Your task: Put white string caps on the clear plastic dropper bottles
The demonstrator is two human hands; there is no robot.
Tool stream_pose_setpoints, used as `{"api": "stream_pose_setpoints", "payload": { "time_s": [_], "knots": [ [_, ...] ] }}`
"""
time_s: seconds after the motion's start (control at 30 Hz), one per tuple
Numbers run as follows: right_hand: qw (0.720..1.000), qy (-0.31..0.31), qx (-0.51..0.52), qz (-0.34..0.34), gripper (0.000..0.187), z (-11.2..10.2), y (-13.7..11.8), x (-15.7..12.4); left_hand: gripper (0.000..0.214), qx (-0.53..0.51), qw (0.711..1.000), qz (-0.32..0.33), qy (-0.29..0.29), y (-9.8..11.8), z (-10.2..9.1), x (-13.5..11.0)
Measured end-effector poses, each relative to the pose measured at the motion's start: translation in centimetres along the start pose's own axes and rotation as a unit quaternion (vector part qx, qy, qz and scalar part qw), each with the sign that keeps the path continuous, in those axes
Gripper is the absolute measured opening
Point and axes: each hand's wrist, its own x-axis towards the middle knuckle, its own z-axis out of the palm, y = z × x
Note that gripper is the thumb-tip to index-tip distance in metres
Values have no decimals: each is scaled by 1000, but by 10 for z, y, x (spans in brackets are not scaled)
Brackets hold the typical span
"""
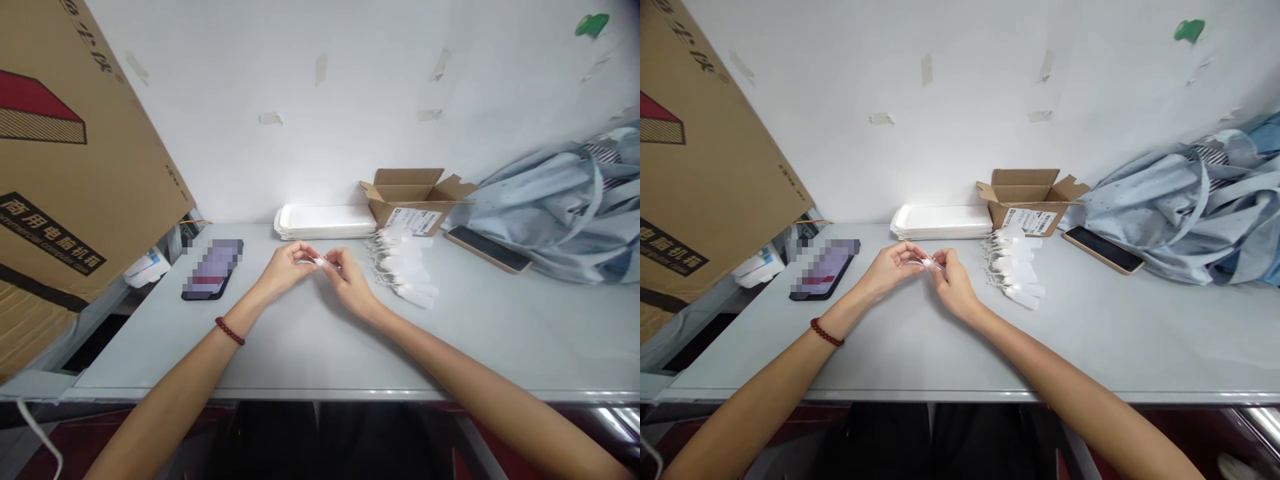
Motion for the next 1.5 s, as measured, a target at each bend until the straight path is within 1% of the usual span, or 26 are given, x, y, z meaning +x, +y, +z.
{"api": "stream_pose_setpoints", "payload": {
  "time_s": [0.1, 0.2, 0.3, 0.37, 0.5, 0.57, 0.63, 0.73, 0.8, 0.87, 0.93, 1.0, 1.07, 1.13, 1.23, 1.37, 1.43, 1.5],
  "knots": [
    [1000, -1, 8, -6, 14, 1, -1, -1, 17, -14, 1000, -27, 5, -1, 1, 1],
    [1000, 2, 3, -3, 15, 1, 0, -2, 22, -19, 997, -71, 30, -4, 1, 3],
    [1000, 0, 3, 4, 15, 2, 3, -2, 25, -19, 994, -99, 34, -6, 0, 3],
    [1000, -4, 18, 10, 16, 3, 6, -1, 26, -20, 995, -89, 35, -5, 0, 3],
    [996, -13, 76, 35, 18, 4, 11, 1, 28, -6, 998, -41, 39, -3, -1, 2],
    [993, -16, 101, 51, 20, 4, 11, 2, 27, 2, 999, -29, 39, -2, 0, 1],
    [991, -21, 118, 61, 22, 4, 11, 2, 26, 0, 999, -35, 36, -2, 0, 1],
    [990, -30, 123, 58, 23, 4, 9, 1, 27, -20, 997, -61, 32, -2, 2, 1],
    [992, -33, 112, 51, 25, 3, 8, 1, 29, -31, 996, -73, 38, -3, 2, 1],
    [995, -27, 82, 48, 28, 2, 7, 0, 29, -37, 995, -77, 59, -3, 2, 1],
    [999, -14, 29, 40, 30, 1, 5, 0, 29, -41, 993, -75, 84, -3, 1, 2],
    [999, -9, -25, 28, 26, 0, 4, 0, 29, -48, 992, -73, 95, -4, -1, 3],
    [998, -13, -51, 23, 21, -2, 3, 1, 29, -52, 992, -70, 89, -4, -2, 3],
    [998, -18, -50, 28, 19, -3, 3, 2, 30, -53, 994, -58, 79, -4, -2, 3],
    [998, -21, -17, 53, 17, -5, 2, 3, 27, -46, 996, -28, 64, -3, -2, 2],
    [992, -32, 62, 101, 20, -5, 1, 5, 23, -9, 999, 10, 42, 0, -2, 1],
    [989, -34, 81, 115, 20, -5, 1, 5, 21, -4, 999, 15, 34, 1, -3, 1],
    [991, -28, 68, 109, 21, -4, 1, 4, 21, -14, 999, 0, 37, 1, -3, 1]
  ]
}}
